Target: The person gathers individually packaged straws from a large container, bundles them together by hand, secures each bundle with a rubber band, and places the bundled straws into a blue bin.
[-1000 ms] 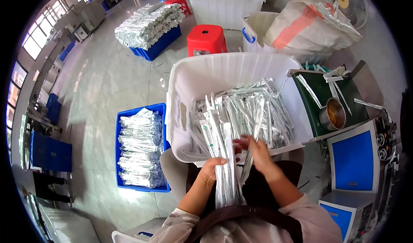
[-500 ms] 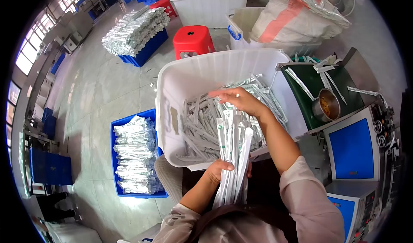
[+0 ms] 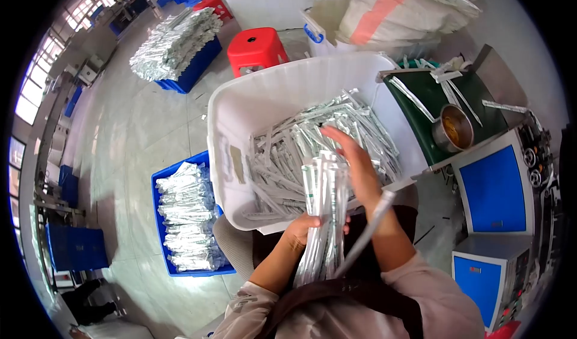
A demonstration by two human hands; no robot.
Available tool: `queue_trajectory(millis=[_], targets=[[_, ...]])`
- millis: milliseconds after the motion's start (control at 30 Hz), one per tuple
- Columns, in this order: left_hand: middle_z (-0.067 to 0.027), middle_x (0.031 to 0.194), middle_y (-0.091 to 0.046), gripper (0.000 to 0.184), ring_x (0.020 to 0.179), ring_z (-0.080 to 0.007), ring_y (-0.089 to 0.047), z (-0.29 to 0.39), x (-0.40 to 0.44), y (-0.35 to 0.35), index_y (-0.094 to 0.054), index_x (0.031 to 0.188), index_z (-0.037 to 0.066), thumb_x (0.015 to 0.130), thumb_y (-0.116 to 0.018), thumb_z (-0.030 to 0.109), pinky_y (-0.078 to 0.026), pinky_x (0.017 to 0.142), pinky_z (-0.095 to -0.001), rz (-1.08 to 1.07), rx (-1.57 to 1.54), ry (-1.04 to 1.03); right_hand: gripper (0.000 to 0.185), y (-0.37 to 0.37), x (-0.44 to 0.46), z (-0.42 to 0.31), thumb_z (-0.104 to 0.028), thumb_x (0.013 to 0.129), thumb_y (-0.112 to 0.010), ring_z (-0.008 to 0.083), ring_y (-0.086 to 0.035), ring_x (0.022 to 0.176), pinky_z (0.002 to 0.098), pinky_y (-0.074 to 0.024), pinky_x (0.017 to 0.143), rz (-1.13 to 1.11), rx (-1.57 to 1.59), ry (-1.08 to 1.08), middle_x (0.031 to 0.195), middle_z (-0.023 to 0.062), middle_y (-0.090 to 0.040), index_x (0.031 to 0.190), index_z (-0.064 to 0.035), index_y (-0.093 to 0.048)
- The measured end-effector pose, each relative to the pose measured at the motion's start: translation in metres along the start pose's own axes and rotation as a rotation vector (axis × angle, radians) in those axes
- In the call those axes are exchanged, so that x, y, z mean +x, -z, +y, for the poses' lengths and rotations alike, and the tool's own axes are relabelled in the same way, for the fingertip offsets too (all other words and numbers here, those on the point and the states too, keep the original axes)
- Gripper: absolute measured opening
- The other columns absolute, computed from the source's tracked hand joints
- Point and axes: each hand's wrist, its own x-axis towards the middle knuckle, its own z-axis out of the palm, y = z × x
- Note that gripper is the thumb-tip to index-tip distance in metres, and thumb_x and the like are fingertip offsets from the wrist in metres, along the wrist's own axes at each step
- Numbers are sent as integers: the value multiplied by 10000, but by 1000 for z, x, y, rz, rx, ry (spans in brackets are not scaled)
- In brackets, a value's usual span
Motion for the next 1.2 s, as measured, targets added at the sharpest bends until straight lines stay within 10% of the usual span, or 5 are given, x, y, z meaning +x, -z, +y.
queue_trajectory(millis=[167,367,833,933,1200], targets=[[-173,970,-535,971,906,-301,-557,-9,16,-12,-358,1190,-40,468,-817,420,-439,836,-411,-204,92,-74,327,-25,62,-13,-207,818,-505,260,-581,918,358,-435,782,-459,-1002,-284,1013,137,-594,1092,-30,-529],[-146,884,-526,977,841,-286,-560,-6,10,-13,-322,1188,-30,464,-827,389,-446,824,-417,-281,3,-176,387,21,62,26,-298,817,-532,175,-525,1002,312,-392,842,-71,237,-307,1031,113,-585,1101,-35,-524],[-152,862,-543,565,809,-303,-559,2,12,-62,-427,1101,-16,592,-659,61,-470,719,-407,114,420,-3,261,26,-13,-3,-305,794,-559,280,-607,806,346,-459,728,-386,-261,61,857,154,-624,927,-96,-644],[-136,810,-537,563,748,-292,-547,7,8,-73,-436,1079,-11,554,-639,15,-453,667,-389,73,408,-88,195,114,3,34,-134,839,-512,169,-595,821,292,-454,715,196,-99,284,908,113,-630,941,10,-594],[-96,805,-499,618,757,-246,-498,11,14,-82,-452,1074,12,509,-696,62,-408,704,-369,86,414,-114,203,282,2,43,-99,797,-475,288,-607,853,359,-481,759,419,-1406,-854,875,137,-637,895,-31,-639]])
